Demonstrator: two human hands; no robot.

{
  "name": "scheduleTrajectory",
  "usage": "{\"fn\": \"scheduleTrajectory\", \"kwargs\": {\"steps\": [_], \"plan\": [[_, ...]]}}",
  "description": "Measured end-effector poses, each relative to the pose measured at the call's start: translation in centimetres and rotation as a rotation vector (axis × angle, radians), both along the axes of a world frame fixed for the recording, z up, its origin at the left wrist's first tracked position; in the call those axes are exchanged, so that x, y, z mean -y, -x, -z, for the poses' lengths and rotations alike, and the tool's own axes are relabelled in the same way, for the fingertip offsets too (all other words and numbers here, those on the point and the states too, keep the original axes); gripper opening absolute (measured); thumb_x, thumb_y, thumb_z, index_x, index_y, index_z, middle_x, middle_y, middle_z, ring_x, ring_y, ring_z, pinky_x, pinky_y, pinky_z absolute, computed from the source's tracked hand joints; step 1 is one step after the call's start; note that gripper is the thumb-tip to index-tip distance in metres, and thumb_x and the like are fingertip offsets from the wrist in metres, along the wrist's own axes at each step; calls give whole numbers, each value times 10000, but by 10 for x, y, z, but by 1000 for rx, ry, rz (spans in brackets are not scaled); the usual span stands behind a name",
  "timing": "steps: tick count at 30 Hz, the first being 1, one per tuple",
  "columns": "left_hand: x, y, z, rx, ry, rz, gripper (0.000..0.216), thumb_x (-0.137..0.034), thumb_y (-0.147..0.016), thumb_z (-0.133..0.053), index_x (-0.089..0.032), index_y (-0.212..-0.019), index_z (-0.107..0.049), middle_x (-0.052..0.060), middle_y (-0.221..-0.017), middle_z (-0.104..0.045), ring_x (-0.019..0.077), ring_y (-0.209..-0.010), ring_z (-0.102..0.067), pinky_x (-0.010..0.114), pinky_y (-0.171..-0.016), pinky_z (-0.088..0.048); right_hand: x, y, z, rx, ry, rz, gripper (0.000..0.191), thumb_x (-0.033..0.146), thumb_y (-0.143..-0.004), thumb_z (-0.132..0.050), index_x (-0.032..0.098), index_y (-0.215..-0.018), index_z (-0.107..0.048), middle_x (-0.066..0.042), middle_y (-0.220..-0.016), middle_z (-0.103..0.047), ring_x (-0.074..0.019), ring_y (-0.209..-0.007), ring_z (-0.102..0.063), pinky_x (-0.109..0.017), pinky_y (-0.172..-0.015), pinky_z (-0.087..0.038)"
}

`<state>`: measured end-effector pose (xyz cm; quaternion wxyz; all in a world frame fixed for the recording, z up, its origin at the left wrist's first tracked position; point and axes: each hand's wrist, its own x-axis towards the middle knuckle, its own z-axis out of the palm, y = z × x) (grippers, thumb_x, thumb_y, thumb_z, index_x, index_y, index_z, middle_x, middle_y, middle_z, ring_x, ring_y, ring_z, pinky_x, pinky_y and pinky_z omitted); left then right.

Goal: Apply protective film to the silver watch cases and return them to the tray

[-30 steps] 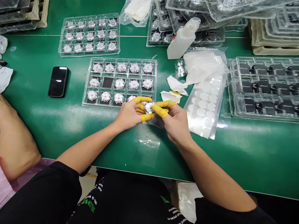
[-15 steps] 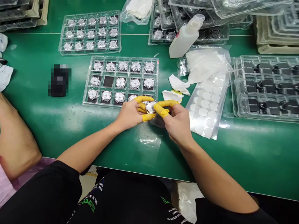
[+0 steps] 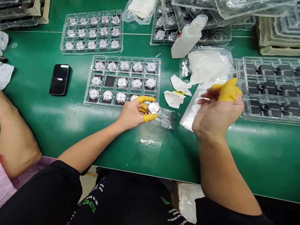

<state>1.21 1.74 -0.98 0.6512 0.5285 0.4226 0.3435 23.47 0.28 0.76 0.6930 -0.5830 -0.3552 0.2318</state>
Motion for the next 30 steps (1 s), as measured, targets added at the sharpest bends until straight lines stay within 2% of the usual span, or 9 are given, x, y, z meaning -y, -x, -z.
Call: {"fn": "scheduleTrajectory", "kwargs": {"steps": [2,3,5,8,11,14,17,25,30], "plan": [[0,0,0,0,-8,-1,577,-184,-646,-878,-205,-1199,-716,-30,-753,-639,61,-627,-588,213,-643,-577,-3,-8,2,7,20,-77,332,476,-912,-631,258,-713,-478,-26,-716,-438,-183,-642,-505,-366,-596,-402],[0,0,-1,-1,-15,-1,574,-183,-647,-877,-203,-1198,-717,-30,-751,-637,62,-629,-588,214,-644,-579,-3,-8,2,34,48,-128,328,503,-905,-634,262,-734,-492,-27,-723,-441,-184,-639,-499,-367,-584,-400],[0,0,-1,-4,-30,0,568,-184,-650,-876,-201,-1195,-715,-33,-736,-633,66,-631,-591,219,-649,-583,0,0,2,77,105,-223,295,552,-852,-701,293,-927,-584,-46,-865,-553,-191,-693,-544,-360,-577,-432],[0,0,0,-10,-40,4,571,-197,-660,-875,-208,-1207,-710,-35,-733,-649,71,-630,-607,225,-658,-590,7,21,-3,7,183,-345,528,611,-766,-784,343,-1178,-591,-50,-1082,-621,-164,-725,-588,-302,-505,-442],[0,0,2,6,-39,8,583,-201,-667,-871,-206,-1225,-703,-19,-769,-693,82,-646,-648,231,-671,-600,12,36,-7,-93,388,-543,537,655,-724,-813,274,-1069,-659,-29,-938,-639,-102,-567,-527,-238,-377,-322],[1,0,3,24,-55,18,594,-143,-645,-849,-194,-1219,-704,-2,-803,-733,104,-706,-698,220,-686,-598,15,42,-9,-110,542,-671,567,502,-522,-979,212,-917,-693,24,-760,-618,-44,-451,-432,-206,-342,-270],[2,0,2,3,-77,55,584,-111,-638,-820,-192,-1206,-712,-6,-777,-737,108,-693,-699,204,-645,-574,16,47,-7,-151,577,-665,546,440,-453,-1004,191,-819,-686,44,-628,-596,-45,-413,-414,-205,-334,-274],[3,0,-2,-19,-99,56,567,-207,-665,-856,-186,-1210,-705,-33,-685,-673,81,-601,-617,205,-603,-530,22,60,1,-90,463,-491,330,488,-656,-894,231,-714,-695,28,-488,-575,-113,-342,-446,-280,-320,-337],[2,0,-1,-42,-99,56,560,-198,-660,-847,-189,-1204,-714,-34,-703,-673,63,-569,-579,192,-570,-504,18,52,3,-47,476,-494,467,591,-753,-812,239,-540,-590,-28,-489,-583,-150,-365,-491,-324,-339,-394]]}}
